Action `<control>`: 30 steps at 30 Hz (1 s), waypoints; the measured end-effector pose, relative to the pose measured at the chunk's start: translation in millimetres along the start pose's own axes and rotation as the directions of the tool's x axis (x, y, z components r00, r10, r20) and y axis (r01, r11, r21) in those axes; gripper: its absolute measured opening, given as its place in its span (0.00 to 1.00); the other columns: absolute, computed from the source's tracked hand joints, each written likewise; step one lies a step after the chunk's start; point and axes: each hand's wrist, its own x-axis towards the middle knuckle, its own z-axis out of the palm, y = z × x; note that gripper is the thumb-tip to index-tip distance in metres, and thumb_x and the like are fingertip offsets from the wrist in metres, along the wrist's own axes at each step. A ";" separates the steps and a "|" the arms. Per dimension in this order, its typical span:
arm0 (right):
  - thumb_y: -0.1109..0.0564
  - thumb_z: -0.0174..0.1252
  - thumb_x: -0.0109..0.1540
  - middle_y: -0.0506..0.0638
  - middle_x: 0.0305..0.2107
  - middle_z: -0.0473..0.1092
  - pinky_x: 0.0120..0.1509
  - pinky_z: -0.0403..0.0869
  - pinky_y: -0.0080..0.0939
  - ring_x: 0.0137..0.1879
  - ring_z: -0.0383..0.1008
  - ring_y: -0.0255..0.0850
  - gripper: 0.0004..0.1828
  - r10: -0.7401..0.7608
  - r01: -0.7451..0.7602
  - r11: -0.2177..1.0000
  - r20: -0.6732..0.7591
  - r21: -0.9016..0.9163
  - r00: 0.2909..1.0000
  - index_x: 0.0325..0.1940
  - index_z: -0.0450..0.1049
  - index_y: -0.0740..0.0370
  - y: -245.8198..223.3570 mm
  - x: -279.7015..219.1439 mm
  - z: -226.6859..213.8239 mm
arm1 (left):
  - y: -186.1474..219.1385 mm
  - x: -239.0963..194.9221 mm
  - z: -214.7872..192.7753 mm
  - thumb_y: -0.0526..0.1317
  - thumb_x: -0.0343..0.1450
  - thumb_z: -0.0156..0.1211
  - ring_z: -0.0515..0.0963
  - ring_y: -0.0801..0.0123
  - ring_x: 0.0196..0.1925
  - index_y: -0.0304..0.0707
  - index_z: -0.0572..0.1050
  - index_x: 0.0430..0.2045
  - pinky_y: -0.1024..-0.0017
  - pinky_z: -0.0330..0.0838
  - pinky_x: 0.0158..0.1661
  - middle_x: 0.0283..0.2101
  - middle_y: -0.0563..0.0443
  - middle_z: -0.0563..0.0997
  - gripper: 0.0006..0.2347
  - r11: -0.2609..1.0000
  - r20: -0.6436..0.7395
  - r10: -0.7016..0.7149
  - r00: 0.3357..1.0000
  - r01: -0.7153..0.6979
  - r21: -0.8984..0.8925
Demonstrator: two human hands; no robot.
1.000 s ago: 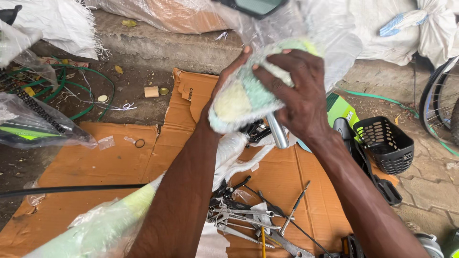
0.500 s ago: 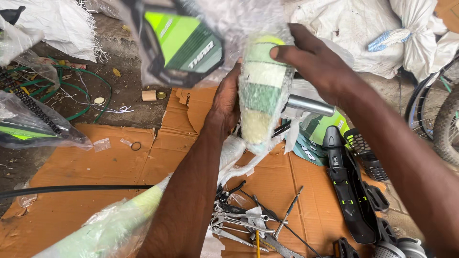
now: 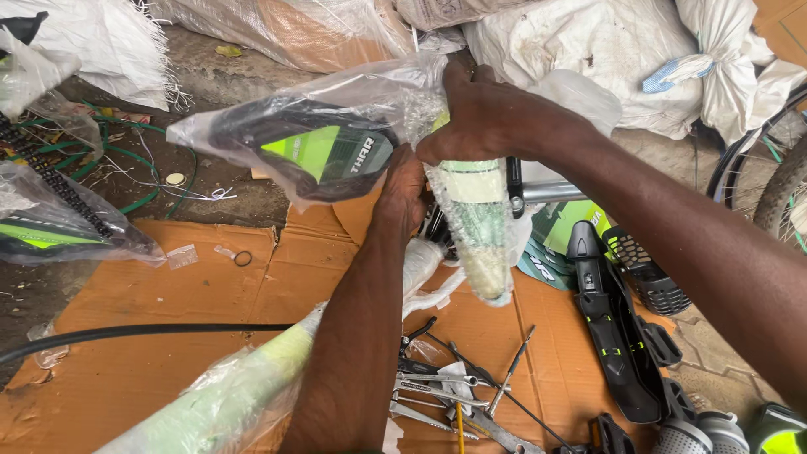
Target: The person assembles a bicycle by attaching the handlebar stem to the frame using a wrench. They tighten the bolts on the stem and adjust the handlebar position while working on a cardboard surface with tools and parts nearby.
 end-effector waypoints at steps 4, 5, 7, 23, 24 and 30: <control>0.32 0.67 0.49 0.71 0.45 0.74 0.56 0.73 0.59 0.53 0.76 0.64 0.48 -0.059 0.063 0.997 -0.097 0.047 0.994 0.62 0.66 0.68 21.8 12.2 7.3 | 12.8 -18.4 14.4 0.52 0.67 0.64 0.80 0.64 0.46 0.36 0.75 0.50 0.62 0.77 0.48 0.47 0.46 0.81 0.22 0.999 0.047 0.024 0.999 -0.023 -0.022; 0.31 0.68 0.49 0.70 0.43 0.74 0.54 0.73 0.59 0.51 0.75 0.63 0.47 -0.077 0.087 0.994 -0.146 0.065 0.986 0.59 0.69 0.68 29.1 16.2 9.8 | 18.7 -24.6 19.7 0.54 0.66 0.64 0.80 0.63 0.48 0.36 0.75 0.51 0.62 0.76 0.49 0.47 0.47 0.81 0.25 0.999 0.042 0.009 0.999 -0.011 0.034; 0.33 0.68 0.55 0.69 0.41 0.76 0.53 0.74 0.55 0.47 0.78 0.58 0.40 0.024 0.002 0.989 -0.167 0.151 0.986 0.52 0.74 0.71 41.9 24.3 15.0 | 33.5 -38.2 27.1 0.59 0.64 0.63 0.79 0.63 0.51 0.37 0.75 0.53 0.62 0.75 0.50 0.48 0.48 0.81 0.29 0.989 0.023 -0.007 1.000 0.003 0.148; 0.59 0.53 0.69 0.63 0.50 0.77 0.65 0.81 0.49 0.55 0.82 0.49 0.19 0.024 0.319 -0.544 -0.366 0.776 0.930 0.61 0.67 0.73 138.8 2.0 12.1 | 70.1 -75.0 46.2 0.77 0.60 0.37 0.78 0.48 0.60 0.28 0.63 0.64 0.45 0.69 0.52 0.62 0.33 0.75 0.50 0.999 0.158 -0.054 0.986 0.053 0.005; 0.56 0.52 0.69 0.60 0.50 0.77 0.65 0.80 0.48 0.55 0.81 0.47 0.19 0.017 0.308 -0.554 -0.359 0.774 0.933 0.61 0.67 0.71 141.3 0.1 18.2 | 72.6 -76.4 48.2 0.78 0.60 0.37 0.78 0.49 0.60 0.26 0.63 0.64 0.47 0.72 0.54 0.62 0.33 0.74 0.51 0.998 0.200 -0.041 0.979 0.048 -0.027; 0.55 0.58 0.71 0.49 0.47 0.74 0.67 0.79 0.44 0.55 0.78 0.38 0.14 0.012 0.281 -0.538 -0.325 0.795 0.945 0.60 0.70 0.61 151.4 -8.8 56.7 | 73.5 -80.5 57.6 0.66 0.72 0.50 0.75 0.52 0.62 0.28 0.64 0.68 0.55 0.71 0.63 0.64 0.33 0.72 0.39 0.992 0.465 0.000 0.885 0.060 -0.114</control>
